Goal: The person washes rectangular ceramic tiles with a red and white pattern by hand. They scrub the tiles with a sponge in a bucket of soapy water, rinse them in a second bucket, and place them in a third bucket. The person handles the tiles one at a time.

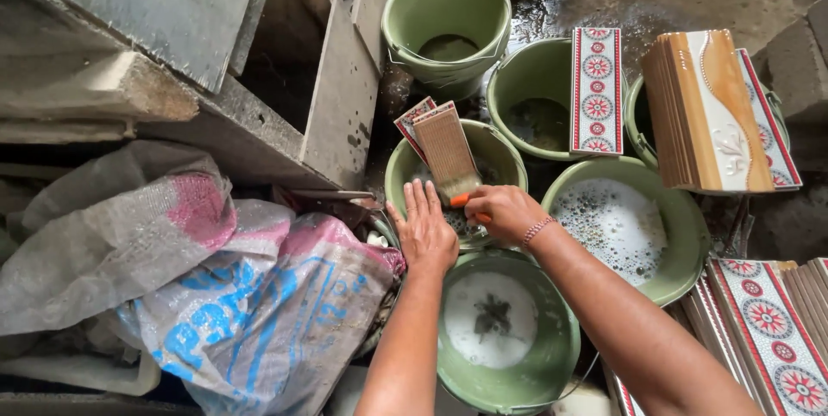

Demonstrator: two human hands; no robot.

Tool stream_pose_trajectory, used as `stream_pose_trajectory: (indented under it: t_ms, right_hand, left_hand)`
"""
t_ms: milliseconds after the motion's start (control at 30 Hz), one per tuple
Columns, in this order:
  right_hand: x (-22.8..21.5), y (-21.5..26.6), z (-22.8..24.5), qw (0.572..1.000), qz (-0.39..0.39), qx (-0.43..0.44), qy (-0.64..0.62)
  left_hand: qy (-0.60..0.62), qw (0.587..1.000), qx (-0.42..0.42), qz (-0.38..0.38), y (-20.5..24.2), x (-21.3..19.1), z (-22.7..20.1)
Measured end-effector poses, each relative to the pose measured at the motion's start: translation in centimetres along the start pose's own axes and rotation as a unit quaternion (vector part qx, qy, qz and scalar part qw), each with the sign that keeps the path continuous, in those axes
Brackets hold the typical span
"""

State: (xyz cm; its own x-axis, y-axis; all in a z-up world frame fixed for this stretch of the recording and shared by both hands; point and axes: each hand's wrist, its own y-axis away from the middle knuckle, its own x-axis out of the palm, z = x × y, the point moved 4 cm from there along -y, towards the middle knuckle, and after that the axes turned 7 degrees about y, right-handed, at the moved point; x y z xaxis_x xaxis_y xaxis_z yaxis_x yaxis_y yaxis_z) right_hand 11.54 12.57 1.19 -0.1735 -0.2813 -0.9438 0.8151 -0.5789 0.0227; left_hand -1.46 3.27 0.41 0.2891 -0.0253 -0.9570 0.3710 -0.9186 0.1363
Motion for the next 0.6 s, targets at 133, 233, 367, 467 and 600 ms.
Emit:
stream_pose_trajectory:
  t_ms: [133,233,367,467,600]
  right_hand:
    - [2.7,-1.7,-0.7,0.979,0.179,0.09,0.043]
    - [5.0,-2.5,-1.0,0.965,0.221,0.136,0.03]
    - [4.6,-3.5,-1.5,0.969,0.21,0.133,0.018]
    - [-1.0,-5.3,0.2,0.972,0.2,0.116,0.035]
    - [-8.3,-6.6,1.4,1.0,-0.009,0.022,0.001]
  left_hand:
    - [-0.007,1.0,0.006,-0.005,-0.1,-0.4,-0.3]
    - [-0.014,1.0,-0.008,0.027,1.0,-1.4,-0.6]
    - [0.003,1.0,0.001,0.008,0.5,-1.2,-0.7]
    - [0.011,0.999,0.016,-0.036,0.0,-1.4,-0.3]
    - [-0.008,0.997,0.021,-0.074,0.5,-1.2,-0.2]
